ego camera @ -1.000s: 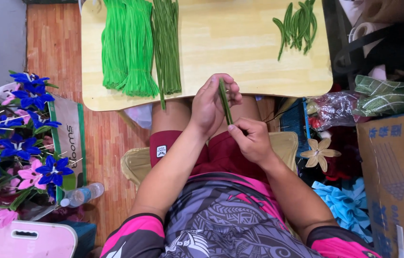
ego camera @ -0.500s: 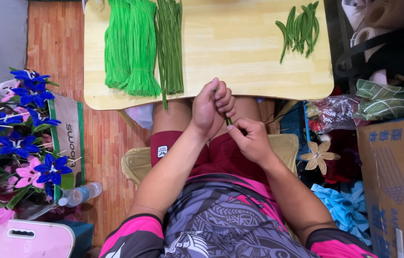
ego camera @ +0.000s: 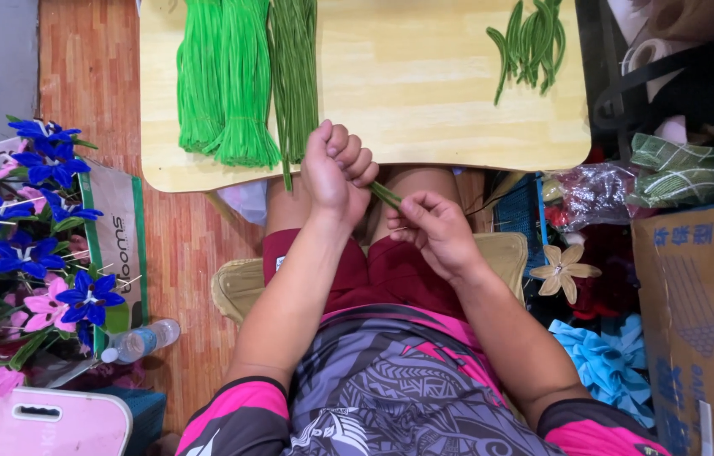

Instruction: The person braids green cord strands by hand, repeatedly folding and twisting them into a leaf-like shape. The person places each finished braid on the table and picks up new strands to continue the process.

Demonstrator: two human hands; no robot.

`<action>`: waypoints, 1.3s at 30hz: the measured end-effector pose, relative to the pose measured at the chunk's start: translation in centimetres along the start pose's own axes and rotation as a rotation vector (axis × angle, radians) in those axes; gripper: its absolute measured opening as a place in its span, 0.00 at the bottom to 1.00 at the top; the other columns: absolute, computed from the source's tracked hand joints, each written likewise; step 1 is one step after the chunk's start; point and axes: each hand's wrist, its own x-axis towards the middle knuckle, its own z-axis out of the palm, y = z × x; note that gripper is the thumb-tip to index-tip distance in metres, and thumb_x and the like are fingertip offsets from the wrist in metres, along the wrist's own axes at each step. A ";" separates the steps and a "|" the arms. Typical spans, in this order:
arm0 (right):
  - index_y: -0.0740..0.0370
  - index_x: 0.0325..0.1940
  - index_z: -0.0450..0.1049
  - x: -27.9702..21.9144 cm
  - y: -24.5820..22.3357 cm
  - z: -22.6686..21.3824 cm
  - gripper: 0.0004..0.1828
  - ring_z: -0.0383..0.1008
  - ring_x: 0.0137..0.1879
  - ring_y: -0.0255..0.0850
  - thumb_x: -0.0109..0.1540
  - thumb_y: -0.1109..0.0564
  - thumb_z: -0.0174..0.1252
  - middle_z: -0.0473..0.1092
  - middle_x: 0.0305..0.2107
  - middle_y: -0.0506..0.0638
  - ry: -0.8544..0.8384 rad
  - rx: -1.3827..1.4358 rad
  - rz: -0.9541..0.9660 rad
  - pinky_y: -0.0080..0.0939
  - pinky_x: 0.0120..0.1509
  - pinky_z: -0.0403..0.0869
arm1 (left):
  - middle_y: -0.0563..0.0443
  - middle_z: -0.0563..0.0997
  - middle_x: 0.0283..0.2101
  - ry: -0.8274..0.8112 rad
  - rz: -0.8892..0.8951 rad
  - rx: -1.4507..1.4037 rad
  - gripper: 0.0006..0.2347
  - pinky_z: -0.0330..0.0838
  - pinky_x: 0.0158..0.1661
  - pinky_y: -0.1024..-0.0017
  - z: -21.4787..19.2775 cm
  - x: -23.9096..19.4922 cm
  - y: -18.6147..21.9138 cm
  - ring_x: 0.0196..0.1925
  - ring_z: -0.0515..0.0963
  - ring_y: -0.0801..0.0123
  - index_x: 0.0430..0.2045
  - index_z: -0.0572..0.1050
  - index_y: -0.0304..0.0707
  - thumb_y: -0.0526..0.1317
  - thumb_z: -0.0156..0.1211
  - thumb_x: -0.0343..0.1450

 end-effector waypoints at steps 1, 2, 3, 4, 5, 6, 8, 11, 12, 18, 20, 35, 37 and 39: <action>0.67 0.41 0.74 0.3 -0.2 -0.2 0.07 0.85 0.37 0.44 0.67 0.60 0.61 0.79 0.32 0.59 -0.001 -0.001 -0.003 0.42 0.39 0.85 | 0.68 0.43 0.14 -0.003 0.001 0.000 0.18 0.43 0.14 0.82 0.1 0.1 0.1 0.13 0.41 0.82 0.13 0.52 0.55 0.49 0.43 0.76; 0.67 0.45 0.75 0.5 -0.2 -0.2 0.07 0.85 0.38 0.44 0.66 0.60 0.61 0.80 0.33 0.60 -0.022 0.017 0.041 0.42 0.41 0.85 | 0.68 0.44 0.14 0.002 0.002 0.004 0.18 0.42 0.14 0.83 0.1 0.0 0.2 0.13 0.42 0.83 0.13 0.52 0.55 0.50 0.43 0.76; 0.67 0.49 0.76 0.7 -0.1 -0.3 0.09 0.85 0.39 0.44 0.66 0.60 0.61 0.81 0.34 0.60 -0.043 0.034 0.084 0.43 0.43 0.85 | 0.68 0.44 0.14 0.008 0.004 0.008 0.19 0.42 0.14 0.83 0.0 -0.2 0.4 0.13 0.42 0.83 0.12 0.52 0.55 0.50 0.43 0.76; 0.67 0.49 0.76 0.8 -0.1 -0.2 0.09 0.85 0.39 0.44 0.66 0.60 0.61 0.81 0.34 0.60 -0.044 0.036 0.088 0.43 0.43 0.85 | 0.68 0.44 0.14 0.012 0.006 0.009 0.19 0.42 0.14 0.83 -0.3 -0.3 0.5 0.13 0.42 0.83 0.12 0.52 0.55 0.50 0.43 0.76; 0.69 0.49 0.77 0.8 -0.1 -0.1 0.10 0.85 0.40 0.44 0.65 0.62 0.61 0.81 0.35 0.60 -0.045 0.028 0.116 0.43 0.44 0.85 | 0.68 0.43 0.14 0.014 0.006 0.005 0.19 0.42 0.14 0.83 -0.5 -0.3 0.6 0.13 0.42 0.83 0.12 0.52 0.55 0.50 0.43 0.76; 0.70 0.49 0.78 0.9 -0.3 -0.1 0.10 0.85 0.40 0.44 0.64 0.63 0.62 0.81 0.36 0.61 -0.045 0.018 0.138 0.43 0.46 0.85 | 0.67 0.43 0.14 0.010 0.006 0.000 0.19 0.42 0.14 0.83 -0.5 -0.2 0.7 0.13 0.42 0.83 0.12 0.52 0.55 0.49 0.43 0.76; 0.71 0.48 0.79 1.6 0.3 -0.6 0.10 0.85 0.40 0.46 0.64 0.64 0.62 0.81 0.35 0.62 -0.045 0.020 0.151 0.44 0.46 0.85 | 0.67 0.43 0.14 0.011 0.029 0.013 0.19 0.42 0.14 0.83 -0.9 -0.3 0.9 0.13 0.41 0.83 0.12 0.52 0.55 0.49 0.43 0.76; 0.72 0.49 0.79 2.5 1.0 -0.7 0.10 0.85 0.40 0.48 0.63 0.67 0.63 0.80 0.35 0.64 -0.037 0.009 0.145 0.45 0.46 0.85 | 0.67 0.43 0.14 0.006 0.069 0.018 0.19 0.42 0.15 0.83 -1.8 -0.3 1.6 0.13 0.41 0.82 0.13 0.52 0.55 0.49 0.44 0.76; 0.72 0.49 0.79 3.0 1.1 -0.7 0.11 0.85 0.40 0.48 0.62 0.68 0.63 0.80 0.36 0.64 -0.032 -0.003 0.119 0.44 0.46 0.85 | 0.67 0.44 0.14 -0.006 0.088 0.011 0.19 0.42 0.15 0.82 -2.1 -0.1 1.9 0.13 0.41 0.81 0.13 0.52 0.55 0.49 0.43 0.76; 0.73 0.48 0.79 4.4 2.2 -0.6 0.11 0.84 0.41 0.51 0.60 0.71 0.64 0.80 0.37 0.67 -0.058 0.044 0.174 0.47 0.47 0.85 | 0.65 0.44 0.15 -0.072 0.081 -0.046 0.19 0.43 0.16 0.81 -4.4 -0.1 3.5 0.14 0.42 0.80 0.13 0.52 0.55 0.52 0.43 0.77; 0.73 0.49 0.79 5.0 2.7 -0.4 0.13 0.84 0.41 0.52 0.59 0.71 0.65 0.80 0.37 0.67 -0.058 0.006 0.160 0.46 0.47 0.86 | 0.65 0.44 0.15 -0.099 0.097 -0.067 0.19 0.43 0.16 0.81 -5.3 0.1 4.0 0.14 0.42 0.80 0.14 0.52 0.54 0.51 0.42 0.77; 0.63 0.58 0.79 8.5 -1.5 4.9 0.23 0.82 0.40 0.40 0.59 0.65 0.70 0.80 0.38 0.60 -0.177 -0.777 -0.058 0.37 0.46 0.85 | 0.42 0.83 0.45 -0.359 0.518 2.197 0.14 0.73 0.46 0.54 -6.2 -4.4 9.2 0.50 0.82 0.49 0.54 0.76 0.45 0.46 0.55 0.75; 0.63 0.58 0.78 10.3 -1.8 5.6 0.22 0.83 0.39 0.39 0.59 0.65 0.69 0.80 0.39 0.59 -0.227 -0.780 -0.089 0.35 0.45 0.85 | 0.42 0.84 0.41 -0.326 0.449 2.189 0.13 0.75 0.43 0.52 -7.6 -3.6 9.4 0.45 0.84 0.48 0.55 0.76 0.48 0.45 0.51 0.77; 0.60 0.67 0.73 12.4 -2.0 6.3 0.28 0.80 0.49 0.45 0.62 0.65 0.68 0.78 0.45 0.64 -0.319 -0.736 -0.271 0.44 0.52 0.84 | 0.42 0.85 0.39 -0.157 0.333 1.935 0.12 0.76 0.46 0.52 -9.0 -3.4 10.4 0.46 0.84 0.44 0.52 0.77 0.46 0.41 0.49 0.78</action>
